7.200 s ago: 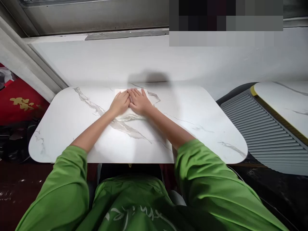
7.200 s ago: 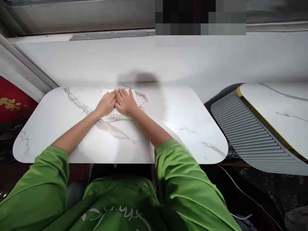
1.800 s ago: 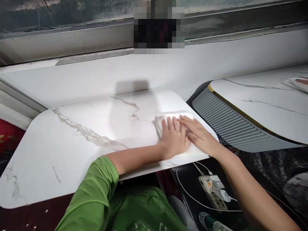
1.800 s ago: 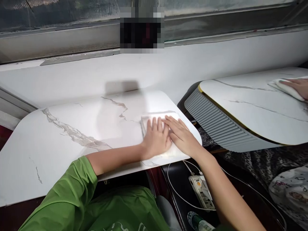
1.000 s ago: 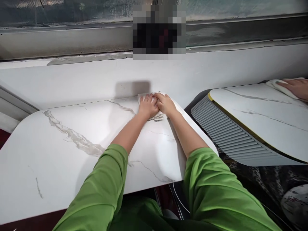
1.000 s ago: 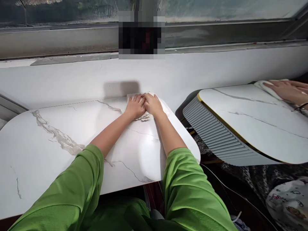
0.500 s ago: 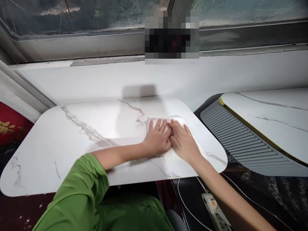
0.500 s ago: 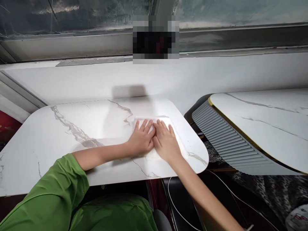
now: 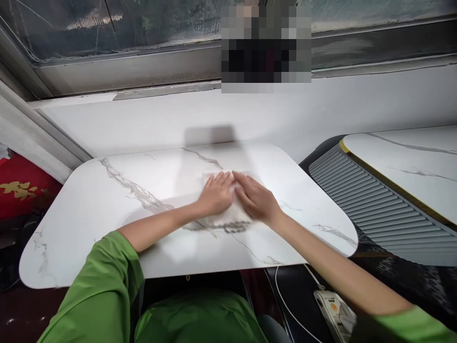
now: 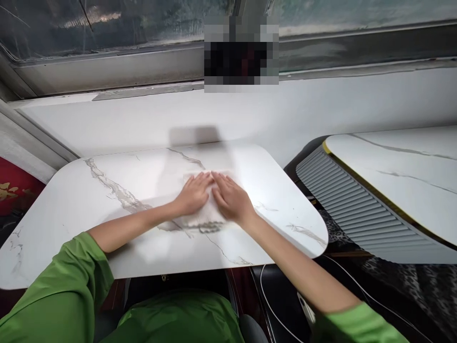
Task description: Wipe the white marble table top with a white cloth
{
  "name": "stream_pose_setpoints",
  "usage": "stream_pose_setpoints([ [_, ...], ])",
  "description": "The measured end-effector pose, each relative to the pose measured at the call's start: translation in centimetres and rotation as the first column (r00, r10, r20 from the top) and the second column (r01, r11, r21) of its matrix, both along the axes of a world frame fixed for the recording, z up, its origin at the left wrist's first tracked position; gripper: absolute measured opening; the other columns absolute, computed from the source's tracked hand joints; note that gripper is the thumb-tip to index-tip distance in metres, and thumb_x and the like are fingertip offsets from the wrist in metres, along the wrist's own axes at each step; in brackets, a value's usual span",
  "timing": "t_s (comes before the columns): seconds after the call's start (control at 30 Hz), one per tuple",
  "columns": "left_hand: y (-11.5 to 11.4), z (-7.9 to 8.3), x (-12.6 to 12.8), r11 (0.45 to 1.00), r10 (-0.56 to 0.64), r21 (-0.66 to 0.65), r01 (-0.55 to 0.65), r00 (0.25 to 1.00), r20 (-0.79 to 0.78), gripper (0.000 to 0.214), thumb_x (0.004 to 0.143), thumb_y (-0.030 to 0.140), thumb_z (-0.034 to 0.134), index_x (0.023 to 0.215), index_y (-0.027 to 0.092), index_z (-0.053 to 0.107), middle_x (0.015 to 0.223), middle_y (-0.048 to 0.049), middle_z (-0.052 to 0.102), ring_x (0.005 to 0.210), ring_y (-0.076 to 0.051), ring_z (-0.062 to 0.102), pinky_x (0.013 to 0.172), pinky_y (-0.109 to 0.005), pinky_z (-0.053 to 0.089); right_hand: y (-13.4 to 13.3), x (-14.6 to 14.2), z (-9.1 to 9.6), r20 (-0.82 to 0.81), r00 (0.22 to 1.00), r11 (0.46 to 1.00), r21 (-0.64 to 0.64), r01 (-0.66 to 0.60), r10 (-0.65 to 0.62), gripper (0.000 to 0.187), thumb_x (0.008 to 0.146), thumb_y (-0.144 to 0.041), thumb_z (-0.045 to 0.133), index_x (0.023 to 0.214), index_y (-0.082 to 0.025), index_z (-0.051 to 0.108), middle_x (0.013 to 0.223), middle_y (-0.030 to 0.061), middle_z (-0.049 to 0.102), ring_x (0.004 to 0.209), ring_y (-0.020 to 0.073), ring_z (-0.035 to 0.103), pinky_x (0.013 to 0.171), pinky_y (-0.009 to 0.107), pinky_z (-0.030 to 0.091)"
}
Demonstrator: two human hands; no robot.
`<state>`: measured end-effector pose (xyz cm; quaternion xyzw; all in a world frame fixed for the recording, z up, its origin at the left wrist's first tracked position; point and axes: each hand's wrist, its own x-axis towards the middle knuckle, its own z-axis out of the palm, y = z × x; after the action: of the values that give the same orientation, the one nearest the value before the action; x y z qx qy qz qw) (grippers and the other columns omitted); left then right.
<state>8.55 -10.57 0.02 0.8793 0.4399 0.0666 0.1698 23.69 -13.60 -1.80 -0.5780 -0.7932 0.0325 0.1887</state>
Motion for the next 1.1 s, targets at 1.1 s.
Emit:
stream_pose_setpoints([
  [1.1,-7.7,-0.4,-11.7,0.952,0.100,0.299,-0.068,0.991,-0.094,0.051,0.098,0.028,0.024,0.143,0.004,0.029,0.153,-0.0172,0.025,0.144,-0.026,0.016,0.117,-0.050,0.015,-3.9,-9.8,1.6,-0.094,0.943,0.939,-0.103,-0.327,0.318,0.065,0.089,-0.027,0.034,0.151,-0.016,0.018,0.153,0.0091,0.028,0.143,0.0233,0.022,0.116,0.047,0.022],
])
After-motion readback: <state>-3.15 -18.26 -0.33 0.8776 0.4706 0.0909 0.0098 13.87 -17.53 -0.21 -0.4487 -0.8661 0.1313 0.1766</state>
